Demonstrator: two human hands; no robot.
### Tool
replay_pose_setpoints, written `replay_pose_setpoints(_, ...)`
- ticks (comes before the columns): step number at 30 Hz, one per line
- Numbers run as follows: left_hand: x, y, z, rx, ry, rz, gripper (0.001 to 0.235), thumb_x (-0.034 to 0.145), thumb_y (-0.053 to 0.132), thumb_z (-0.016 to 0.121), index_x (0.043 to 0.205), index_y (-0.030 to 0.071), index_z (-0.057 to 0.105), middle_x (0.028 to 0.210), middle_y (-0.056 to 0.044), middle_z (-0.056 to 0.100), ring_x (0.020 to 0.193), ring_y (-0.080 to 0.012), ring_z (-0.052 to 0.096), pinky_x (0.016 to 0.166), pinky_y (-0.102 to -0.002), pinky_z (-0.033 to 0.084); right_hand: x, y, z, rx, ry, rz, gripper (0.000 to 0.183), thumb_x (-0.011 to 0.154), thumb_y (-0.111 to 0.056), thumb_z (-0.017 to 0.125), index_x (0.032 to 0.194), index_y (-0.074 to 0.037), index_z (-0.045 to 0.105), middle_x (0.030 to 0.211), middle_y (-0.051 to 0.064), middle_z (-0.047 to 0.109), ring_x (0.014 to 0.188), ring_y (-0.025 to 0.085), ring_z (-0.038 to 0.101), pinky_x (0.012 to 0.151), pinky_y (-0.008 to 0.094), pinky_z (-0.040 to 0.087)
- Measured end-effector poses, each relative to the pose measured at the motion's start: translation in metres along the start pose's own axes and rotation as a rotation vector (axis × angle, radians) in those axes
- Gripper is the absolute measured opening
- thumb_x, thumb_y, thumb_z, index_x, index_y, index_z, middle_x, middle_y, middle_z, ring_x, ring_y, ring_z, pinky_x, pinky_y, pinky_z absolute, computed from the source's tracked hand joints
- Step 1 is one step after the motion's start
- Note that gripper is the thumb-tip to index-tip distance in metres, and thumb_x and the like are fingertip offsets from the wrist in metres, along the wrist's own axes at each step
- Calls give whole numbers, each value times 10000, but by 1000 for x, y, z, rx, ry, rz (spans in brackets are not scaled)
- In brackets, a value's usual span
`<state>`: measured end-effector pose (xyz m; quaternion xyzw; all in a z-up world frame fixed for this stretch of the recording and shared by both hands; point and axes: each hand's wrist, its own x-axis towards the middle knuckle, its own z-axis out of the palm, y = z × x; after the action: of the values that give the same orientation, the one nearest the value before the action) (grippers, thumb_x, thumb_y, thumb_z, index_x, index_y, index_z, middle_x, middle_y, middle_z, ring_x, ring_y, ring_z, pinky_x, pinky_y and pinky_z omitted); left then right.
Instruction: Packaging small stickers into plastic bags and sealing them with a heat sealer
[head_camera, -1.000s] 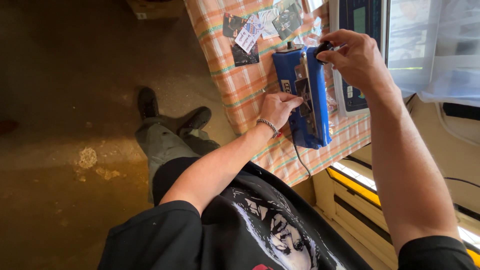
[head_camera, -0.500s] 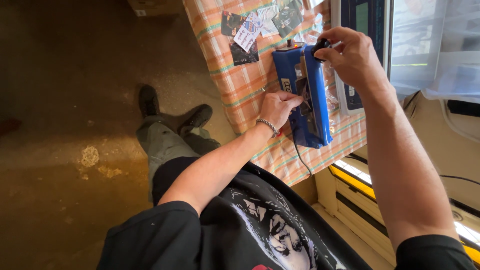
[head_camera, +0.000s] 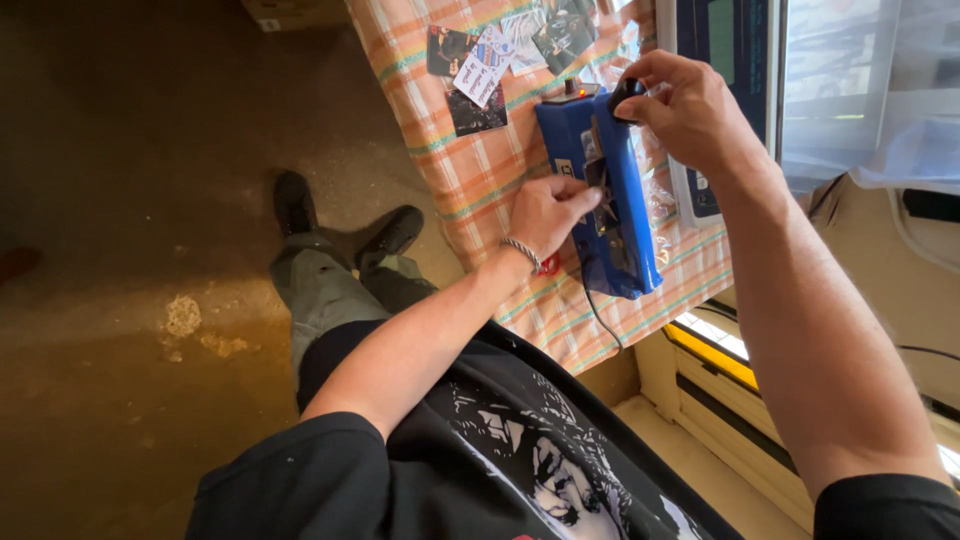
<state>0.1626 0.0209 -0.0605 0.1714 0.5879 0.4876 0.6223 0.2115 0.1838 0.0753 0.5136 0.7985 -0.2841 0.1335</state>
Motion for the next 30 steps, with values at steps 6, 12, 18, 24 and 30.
replay_pose_setpoints(6, 16, 5, -1, 177, -25, 9, 249, 819, 388, 692, 795, 165, 802, 751, 26, 761, 731, -118, 690, 684, -324, 511, -2, -6, -2, 34, -36, 34, 170, 967, -193, 721, 1133, -180, 686, 944, 20, 573, 700, 137, 470, 613, 323, 397)
replay_pose_setpoints(12, 12, 13, -5, 141, -20, -27, 252, 810, 373, 715, 629, 200, 740, 565, 66, 630, 589, -79, 575, 595, -304, 430, 1, -2, -2, 18, -32, -3, 165, 951, -188, 736, 1106, -171, 682, 977, 19, 587, 734, 140, 501, 646, 330, 406)
replay_pose_setpoints(18, 11, 10, -3, 58, 2, -28, 201, 810, 314, 719, 663, 186, 767, 575, 70, 651, 587, -62, 584, 598, -278, 444, -4, -16, -5, 32, -57, 54, 137, 982, -185, 708, 1114, -176, 671, 1015, 38, 604, 755, 153, 525, 628, 344, 415)
replay_pose_setpoints(24, 5, -2, 4, 110, 76, 10, 274, 797, 379, 683, 576, 218, 708, 497, 81, 606, 548, -66, 573, 564, -296, 417, -4, -12, -3, 47, -50, 47, 139, 961, -170, 706, 1097, -172, 676, 986, 30, 595, 723, 134, 507, 612, 324, 400)
replay_pose_setpoints(30, -14, -32, 5, -138, 174, -13, 265, 829, 273, 697, 628, 100, 717, 566, -11, 676, 544, -87, 614, 574, -254, 462, 6, 13, 4, 98, -32, -19, 169, 944, -155, 730, 1102, -185, 681, 973, -8, 580, 731, 78, 489, 634, 257, 393)
